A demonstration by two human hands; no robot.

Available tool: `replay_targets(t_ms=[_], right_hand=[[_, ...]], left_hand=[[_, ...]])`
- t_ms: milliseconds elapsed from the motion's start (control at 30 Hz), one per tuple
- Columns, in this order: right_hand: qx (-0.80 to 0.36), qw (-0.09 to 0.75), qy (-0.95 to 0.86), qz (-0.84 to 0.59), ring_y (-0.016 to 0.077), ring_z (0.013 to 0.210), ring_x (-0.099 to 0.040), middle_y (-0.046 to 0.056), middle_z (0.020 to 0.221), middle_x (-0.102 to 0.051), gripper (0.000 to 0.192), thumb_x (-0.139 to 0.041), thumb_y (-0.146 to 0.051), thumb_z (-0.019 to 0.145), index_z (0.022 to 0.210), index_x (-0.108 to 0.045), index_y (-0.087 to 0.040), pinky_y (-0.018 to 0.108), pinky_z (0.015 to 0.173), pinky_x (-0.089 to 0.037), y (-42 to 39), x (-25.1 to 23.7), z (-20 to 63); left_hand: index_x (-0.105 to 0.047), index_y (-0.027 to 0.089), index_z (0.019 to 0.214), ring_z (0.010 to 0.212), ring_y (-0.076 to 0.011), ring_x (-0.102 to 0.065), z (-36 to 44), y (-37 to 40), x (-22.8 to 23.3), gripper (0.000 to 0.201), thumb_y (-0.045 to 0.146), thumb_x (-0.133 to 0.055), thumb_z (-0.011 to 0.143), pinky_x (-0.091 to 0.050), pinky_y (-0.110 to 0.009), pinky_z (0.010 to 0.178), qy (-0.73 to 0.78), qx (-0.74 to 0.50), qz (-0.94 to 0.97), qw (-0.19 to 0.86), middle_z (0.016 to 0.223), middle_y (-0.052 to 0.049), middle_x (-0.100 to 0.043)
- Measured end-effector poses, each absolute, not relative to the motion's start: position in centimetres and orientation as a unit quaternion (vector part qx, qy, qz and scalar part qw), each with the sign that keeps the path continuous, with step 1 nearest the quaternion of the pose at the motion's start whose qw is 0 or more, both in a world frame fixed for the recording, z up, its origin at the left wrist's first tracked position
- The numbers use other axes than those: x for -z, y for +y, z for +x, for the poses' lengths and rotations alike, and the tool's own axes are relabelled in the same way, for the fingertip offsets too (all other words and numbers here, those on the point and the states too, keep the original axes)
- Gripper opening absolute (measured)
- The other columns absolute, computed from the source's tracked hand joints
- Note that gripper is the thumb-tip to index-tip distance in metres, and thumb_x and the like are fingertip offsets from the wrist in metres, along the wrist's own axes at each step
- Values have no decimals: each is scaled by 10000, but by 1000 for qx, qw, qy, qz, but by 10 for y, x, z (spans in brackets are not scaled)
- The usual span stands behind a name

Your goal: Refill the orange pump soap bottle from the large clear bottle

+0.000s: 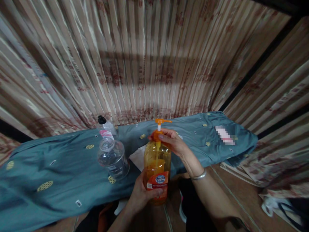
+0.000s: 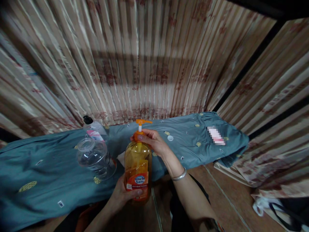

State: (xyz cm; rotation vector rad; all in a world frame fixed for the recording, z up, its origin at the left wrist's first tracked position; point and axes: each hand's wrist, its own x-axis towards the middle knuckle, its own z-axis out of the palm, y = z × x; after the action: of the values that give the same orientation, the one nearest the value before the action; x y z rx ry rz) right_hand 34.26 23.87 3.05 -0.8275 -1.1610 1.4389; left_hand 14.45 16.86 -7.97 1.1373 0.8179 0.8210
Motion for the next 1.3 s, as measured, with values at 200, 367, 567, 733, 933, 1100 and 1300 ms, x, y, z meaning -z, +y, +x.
replay_targets(t_ms=[200, 367, 567, 733, 933, 1100, 1300], right_hand=[[-592, 549, -475, -350, 237, 937, -791, 49, 975, -850, 544, -995, -613, 633, 995, -810, -253, 367, 934, -600, 241, -19, 347], [-537, 561, -489, -396, 213, 903, -773, 11, 965, -841, 493, -1038, -549, 578, 890, -778, -269, 349, 898, -605, 241, -19, 346], [-575, 521, -518, -361, 266, 1087, -767, 73, 1110, -841, 500, -928, -641, 725, 1015, -813, -250, 404, 1020, -575, 237, -24, 345], [-532, 563, -491, -398, 232, 1003, -770, 29, 1051, -843, 512, -1022, -552, 604, 948, -764, -274, 380, 963, -602, 242, -16, 341], [-555, 543, -495, -390, 236, 980, -776, 43, 1025, -846, 470, -976, -603, 667, 934, -799, -259, 381, 945, -608, 240, -20, 340], [-542, 559, -497, -384, 246, 1104, -759, 45, 1148, -832, 498, -988, -589, 650, 997, -802, -283, 403, 1040, -580, 241, -19, 340], [-497, 567, -499, -427, 241, 1093, -736, 36, 1163, -808, 450, -1029, -503, 595, 882, -775, -265, 420, 1060, -568, 246, -14, 341]], left_hand=[[-644, 189, 1153, 1039, -311, -771, 142, 172, 79, 739, 415, -989, 540, -594, -445, 967, 375, -383, 498, 682, 1129, -107, -819], [-603, 179, 1236, 1185, -332, -731, 138, 179, 82, 807, 346, -991, 549, -539, -473, 1078, 389, -390, 497, 671, 1262, -149, -784], [-603, 163, 1259, 1182, -355, -735, 137, 179, 87, 857, 376, -1000, 530, -546, -495, 1067, 390, -390, 492, 674, 1264, -170, -783], [-613, 169, 1264, 1184, -352, -740, 136, 180, 91, 868, 379, -1009, 520, -538, -501, 1086, 400, -398, 486, 668, 1271, -163, -786], [-602, 176, 1254, 1225, -351, -731, 136, 180, 87, 828, 328, -998, 543, -532, -499, 1104, 402, -402, 483, 666, 1303, -165, -777], [-601, 171, 1278, 1219, -356, -737, 136, 180, 87, 839, 342, -987, 554, -537, -505, 1100, 397, -403, 483, 668, 1311, -173, -775], [-621, 178, 1263, 1222, -362, -736, 135, 180, 88, 830, 362, -999, 547, -525, -516, 1116, 401, -401, 487, 665, 1289, -161, -784]])
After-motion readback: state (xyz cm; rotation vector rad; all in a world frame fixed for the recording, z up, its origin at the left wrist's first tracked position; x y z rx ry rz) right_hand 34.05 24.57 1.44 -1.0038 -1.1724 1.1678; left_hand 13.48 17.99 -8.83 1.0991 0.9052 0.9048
